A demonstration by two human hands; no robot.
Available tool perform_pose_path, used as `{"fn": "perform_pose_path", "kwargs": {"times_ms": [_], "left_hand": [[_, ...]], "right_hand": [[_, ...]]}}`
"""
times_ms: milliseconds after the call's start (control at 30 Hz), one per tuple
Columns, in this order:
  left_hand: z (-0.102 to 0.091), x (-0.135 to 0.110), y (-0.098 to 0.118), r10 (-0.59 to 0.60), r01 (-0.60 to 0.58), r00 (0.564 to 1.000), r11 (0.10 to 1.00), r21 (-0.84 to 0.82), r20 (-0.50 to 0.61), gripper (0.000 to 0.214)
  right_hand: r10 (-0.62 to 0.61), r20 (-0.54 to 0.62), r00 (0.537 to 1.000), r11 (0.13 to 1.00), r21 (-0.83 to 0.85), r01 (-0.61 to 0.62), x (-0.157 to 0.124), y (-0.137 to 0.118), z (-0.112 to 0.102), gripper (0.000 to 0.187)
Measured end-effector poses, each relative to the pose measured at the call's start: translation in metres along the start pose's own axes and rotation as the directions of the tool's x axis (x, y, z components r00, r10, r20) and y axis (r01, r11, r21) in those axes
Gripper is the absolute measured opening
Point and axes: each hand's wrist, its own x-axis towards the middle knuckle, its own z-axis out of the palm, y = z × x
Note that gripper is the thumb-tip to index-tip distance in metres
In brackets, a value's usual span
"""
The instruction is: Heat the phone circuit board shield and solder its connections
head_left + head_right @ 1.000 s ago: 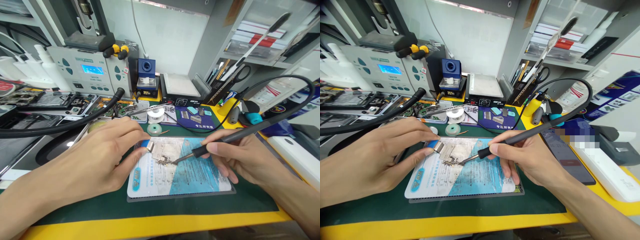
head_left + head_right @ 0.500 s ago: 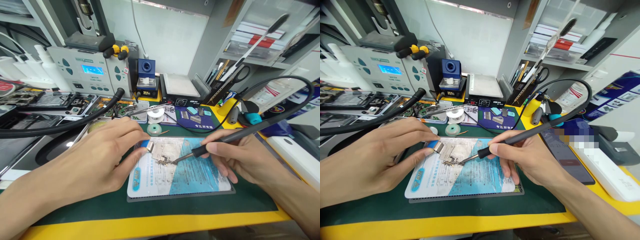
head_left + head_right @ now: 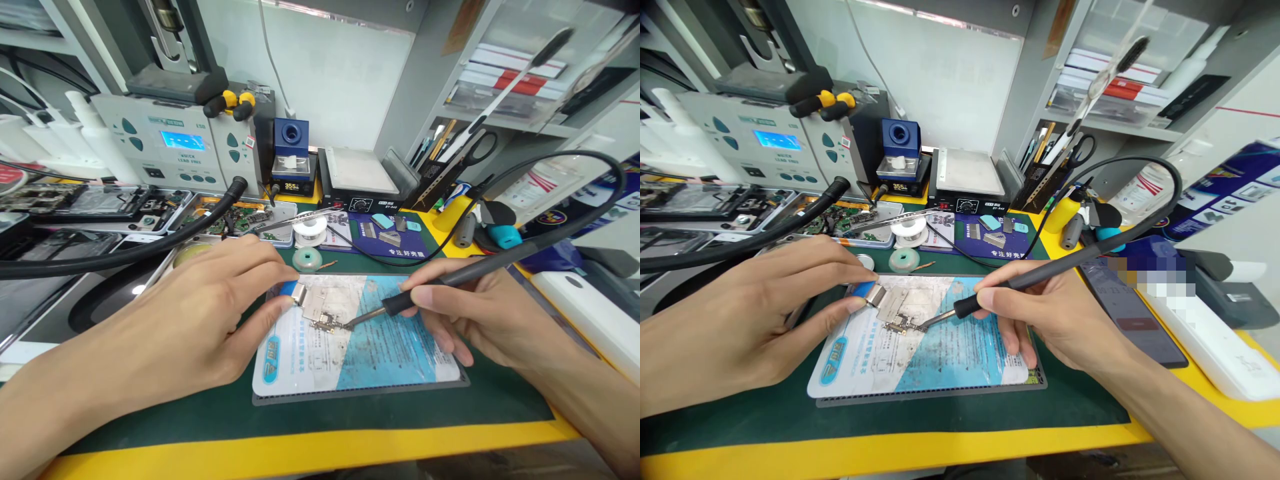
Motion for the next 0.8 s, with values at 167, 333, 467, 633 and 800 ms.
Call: {"fn": "perform_pose_path", "kwargs": {"times_ms": [167, 333, 467, 633, 800], "left_hand": [[0.0004, 0.0005, 0.0000, -0.006, 0.006, 1.000, 1.000, 0.003, 0.003, 0.023], [0.0016, 0.0008, 0.0003, 0.004, -0.004, 1.000, 1.000, 0.016, -0.006, 0.023], [0.0011, 0.0017, -0.0006, 0.004, -0.004, 1.000, 1.000, 0.014, -0.008, 0.023], [-0.0001, 0.0006, -0.0002, 0.003, -0.003, 1.000, 1.000, 0.012, -0.007, 0.022], [-0.0002, 0.0014, 0.0015, 0.009, -0.009, 1.000, 1.000, 0.010, -0.004, 0.022]], "right_hand": [[0.008, 0.008, 1.000, 1.000, -0.007, -0.008, -0.0014, 0.0007, -0.0016, 0.021], [0.009, -0.003, 1.000, 1.000, -0.014, -0.009, -0.0022, 0.0012, -0.0007, 0.022], [0.010, 0.010, 1.000, 1.000, -0.012, -0.010, -0.0017, 0.0009, -0.0005, 0.022], [0.011, 0.008, 1.000, 1.000, -0.019, -0.011, -0.0025, 0.0007, -0.0009, 0.023], [0.018, 0.007, 1.000, 0.999, -0.032, -0.018, -0.0037, -0.0020, 0.0013, 0.023]]}}
